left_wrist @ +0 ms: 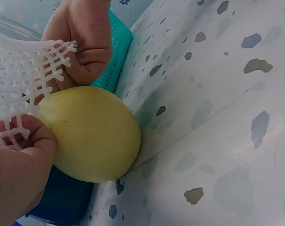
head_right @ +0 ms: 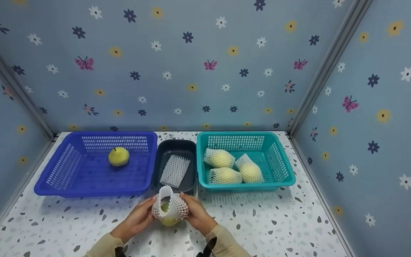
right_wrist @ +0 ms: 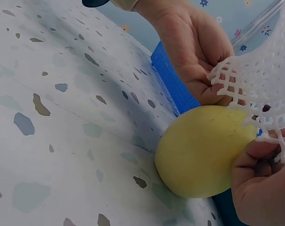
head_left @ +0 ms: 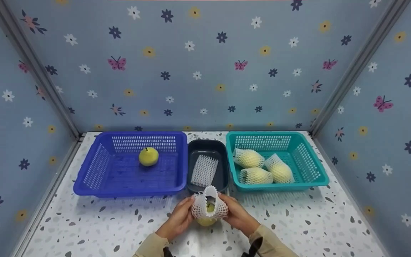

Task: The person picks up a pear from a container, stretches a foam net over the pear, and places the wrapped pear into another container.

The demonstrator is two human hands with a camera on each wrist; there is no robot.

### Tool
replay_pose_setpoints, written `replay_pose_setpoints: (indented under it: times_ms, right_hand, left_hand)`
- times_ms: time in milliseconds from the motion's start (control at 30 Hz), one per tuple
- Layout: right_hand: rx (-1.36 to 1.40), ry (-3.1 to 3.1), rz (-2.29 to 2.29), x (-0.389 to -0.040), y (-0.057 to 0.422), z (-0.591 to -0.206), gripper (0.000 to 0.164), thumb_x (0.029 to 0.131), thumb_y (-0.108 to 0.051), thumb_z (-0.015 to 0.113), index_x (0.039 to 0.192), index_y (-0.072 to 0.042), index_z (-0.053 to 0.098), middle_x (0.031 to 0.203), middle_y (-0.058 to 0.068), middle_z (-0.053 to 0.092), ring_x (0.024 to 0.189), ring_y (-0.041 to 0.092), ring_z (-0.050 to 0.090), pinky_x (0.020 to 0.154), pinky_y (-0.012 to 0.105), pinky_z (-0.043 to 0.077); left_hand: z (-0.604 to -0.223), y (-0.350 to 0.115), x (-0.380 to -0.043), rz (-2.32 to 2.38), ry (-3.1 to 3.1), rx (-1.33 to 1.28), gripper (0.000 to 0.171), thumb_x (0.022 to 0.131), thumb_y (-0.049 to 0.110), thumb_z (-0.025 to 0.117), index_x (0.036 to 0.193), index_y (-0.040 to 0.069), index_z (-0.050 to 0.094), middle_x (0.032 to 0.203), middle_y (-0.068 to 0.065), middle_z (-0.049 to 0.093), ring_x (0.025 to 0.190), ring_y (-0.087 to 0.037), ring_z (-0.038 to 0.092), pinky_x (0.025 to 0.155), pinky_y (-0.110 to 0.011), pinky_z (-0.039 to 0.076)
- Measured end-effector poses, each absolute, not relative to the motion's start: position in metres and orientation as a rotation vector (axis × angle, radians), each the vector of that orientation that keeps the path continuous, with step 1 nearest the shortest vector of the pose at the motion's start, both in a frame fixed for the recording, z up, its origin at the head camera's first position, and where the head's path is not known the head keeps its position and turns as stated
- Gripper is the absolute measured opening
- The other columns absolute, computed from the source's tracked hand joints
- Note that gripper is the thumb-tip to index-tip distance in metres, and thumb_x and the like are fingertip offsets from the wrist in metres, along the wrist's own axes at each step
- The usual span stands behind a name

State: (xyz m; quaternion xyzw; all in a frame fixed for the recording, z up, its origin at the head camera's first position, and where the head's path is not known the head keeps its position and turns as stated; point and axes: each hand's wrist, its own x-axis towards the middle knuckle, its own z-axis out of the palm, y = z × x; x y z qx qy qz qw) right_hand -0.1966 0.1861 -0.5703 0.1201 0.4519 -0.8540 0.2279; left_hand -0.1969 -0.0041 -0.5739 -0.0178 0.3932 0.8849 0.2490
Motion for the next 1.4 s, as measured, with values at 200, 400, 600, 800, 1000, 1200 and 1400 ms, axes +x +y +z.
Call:
replay_pose_setpoints:
  times_ms: [200,400,600,800,1000,1200,1400]
  right_hand:
    - [0.303,1.306,-2.308,-0.197,0.189,-0.574,0.028,0.09,-0.027,0.048,0.106,-0.006,0.059,0.097,0.005,0.061,0.089,0.016,0.056,0.078,0.032,0.045]
    - [0.369,1.435,-2.21,-0.197,0.19,-0.579,0.037,0.089,-0.031,0.05,0.111,-0.002,0.055,0.092,0.005,0.062,0.083,0.015,0.058,0.072,0.031,0.046]
    - [0.373,1.52,-2.169,-0.197,0.19,-0.589,0.036,0.088,-0.031,0.052,0.109,-0.002,0.055,0.089,0.004,0.061,0.08,0.014,0.058,0.069,0.029,0.047]
    - [0.292,1.566,-2.16,-0.196,0.189,-0.595,0.031,0.09,-0.03,0.048,0.103,-0.003,0.058,0.084,0.002,0.062,0.076,0.013,0.058,0.066,0.029,0.047]
    - [0.263,1.643,-2.128,-0.195,0.19,-0.601,0.033,0.091,-0.03,0.046,0.104,-0.001,0.057,0.08,0.003,0.061,0.072,0.012,0.059,0.063,0.027,0.048]
    - [0.232,1.753,-2.064,-0.192,0.192,-0.6,0.037,0.092,-0.031,0.045,0.109,0.0,0.054,0.083,0.002,0.061,0.072,0.012,0.059,0.062,0.026,0.048]
    - [0.158,1.878,-2.016,-0.191,0.193,-0.6,0.028,0.093,-0.027,0.042,0.1,-0.003,0.055,0.076,0.0,0.058,0.064,0.01,0.055,0.054,0.025,0.045]
  left_hand:
    - [-0.578,-0.006,-0.196,2.373,1.15,-0.049,0.046,0.096,0.021,0.033,0.13,-0.008,0.02,0.108,-0.005,0.048,0.098,-0.01,0.048,0.086,-0.028,0.038]
    - [-0.584,-0.007,-0.194,2.32,1.273,-0.056,0.053,0.097,0.021,0.031,0.135,-0.009,0.009,0.129,-0.02,0.033,0.119,-0.023,0.034,0.098,-0.034,0.029]
    - [-0.592,-0.008,-0.194,2.299,1.308,-0.053,0.054,0.097,0.017,0.029,0.135,-0.01,0.002,0.138,-0.027,0.015,0.128,-0.029,0.017,0.102,-0.036,0.02]
    - [-0.599,-0.011,-0.193,2.298,1.356,-0.07,0.027,0.096,0.017,0.033,0.111,-0.004,0.04,0.099,-0.004,0.05,0.09,-0.009,0.049,0.079,-0.024,0.04]
    - [-0.604,-0.011,-0.192,2.274,1.395,-0.063,0.026,0.096,0.021,0.035,0.107,-0.002,0.04,0.097,-0.005,0.052,0.088,-0.009,0.052,0.079,-0.025,0.042]
    - [-0.61,-0.01,-0.192,2.263,1.458,-0.094,0.027,0.096,0.02,0.036,0.107,-0.004,0.041,0.098,-0.006,0.051,0.087,-0.01,0.051,0.078,-0.025,0.042]
    - [-0.613,-0.01,-0.191,2.213,1.522,-0.083,0.03,0.096,0.022,0.033,0.109,-0.005,0.039,0.094,-0.004,0.05,0.082,-0.01,0.049,0.07,-0.025,0.042]
